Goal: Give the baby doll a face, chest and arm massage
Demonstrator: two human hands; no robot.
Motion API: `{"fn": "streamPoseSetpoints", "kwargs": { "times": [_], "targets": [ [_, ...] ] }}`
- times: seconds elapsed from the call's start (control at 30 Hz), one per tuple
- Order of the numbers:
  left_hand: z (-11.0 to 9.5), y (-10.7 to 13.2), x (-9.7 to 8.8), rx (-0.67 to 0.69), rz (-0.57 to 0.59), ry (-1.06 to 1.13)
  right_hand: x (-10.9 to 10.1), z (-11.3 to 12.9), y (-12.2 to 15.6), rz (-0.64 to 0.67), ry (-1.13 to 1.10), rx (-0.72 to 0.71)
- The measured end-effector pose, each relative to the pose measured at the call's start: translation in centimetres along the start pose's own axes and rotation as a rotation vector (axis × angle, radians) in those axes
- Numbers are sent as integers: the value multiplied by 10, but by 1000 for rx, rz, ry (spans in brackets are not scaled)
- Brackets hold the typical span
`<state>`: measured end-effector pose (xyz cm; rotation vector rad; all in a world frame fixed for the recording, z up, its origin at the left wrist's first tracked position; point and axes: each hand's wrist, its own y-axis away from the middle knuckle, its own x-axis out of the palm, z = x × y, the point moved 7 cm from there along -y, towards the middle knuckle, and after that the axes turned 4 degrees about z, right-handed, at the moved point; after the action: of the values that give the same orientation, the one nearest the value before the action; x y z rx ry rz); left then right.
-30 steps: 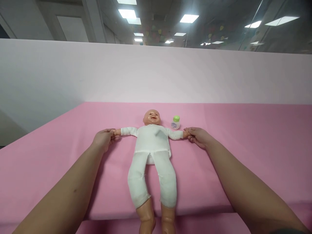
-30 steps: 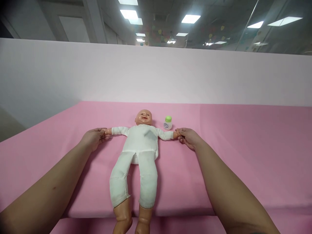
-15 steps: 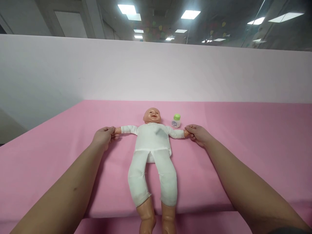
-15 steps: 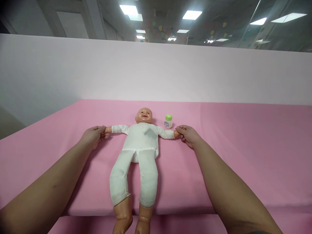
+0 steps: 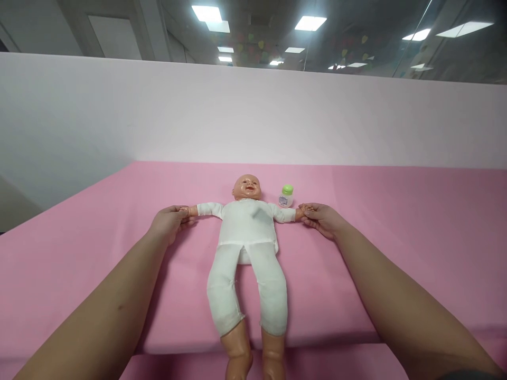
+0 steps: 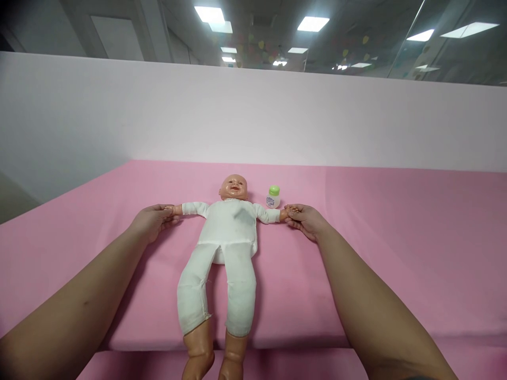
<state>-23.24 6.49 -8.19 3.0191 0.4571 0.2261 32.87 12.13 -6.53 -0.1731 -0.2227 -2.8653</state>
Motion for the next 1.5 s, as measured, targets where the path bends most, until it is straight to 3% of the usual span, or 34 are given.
{"fn": "streamPoseSetpoints", "kwargs": {
  "times": [0.27, 0.53, 0.87, 1.13, 1.37, 1.5],
  "targets": [
    [-5, 8, 2, 12, -29, -46, 8, 5, 2, 15, 145, -37],
    [-2, 3, -2, 2, -103, -66, 0, 2, -3, -99, 151, -27],
    [1, -2, 1, -39, -17, 4, -2, -2, -3, -16, 8, 29],
    [-7, 9, 2, 10, -30, -121, 11, 6, 3, 25, 177, -24],
    [-4, 3, -5, 4, -114, -182, 6, 3, 0, -65, 223, -5],
    [2, -4, -4, -1, -62, -98, 1, 1, -3, -83, 170, 6]
  ]
}}
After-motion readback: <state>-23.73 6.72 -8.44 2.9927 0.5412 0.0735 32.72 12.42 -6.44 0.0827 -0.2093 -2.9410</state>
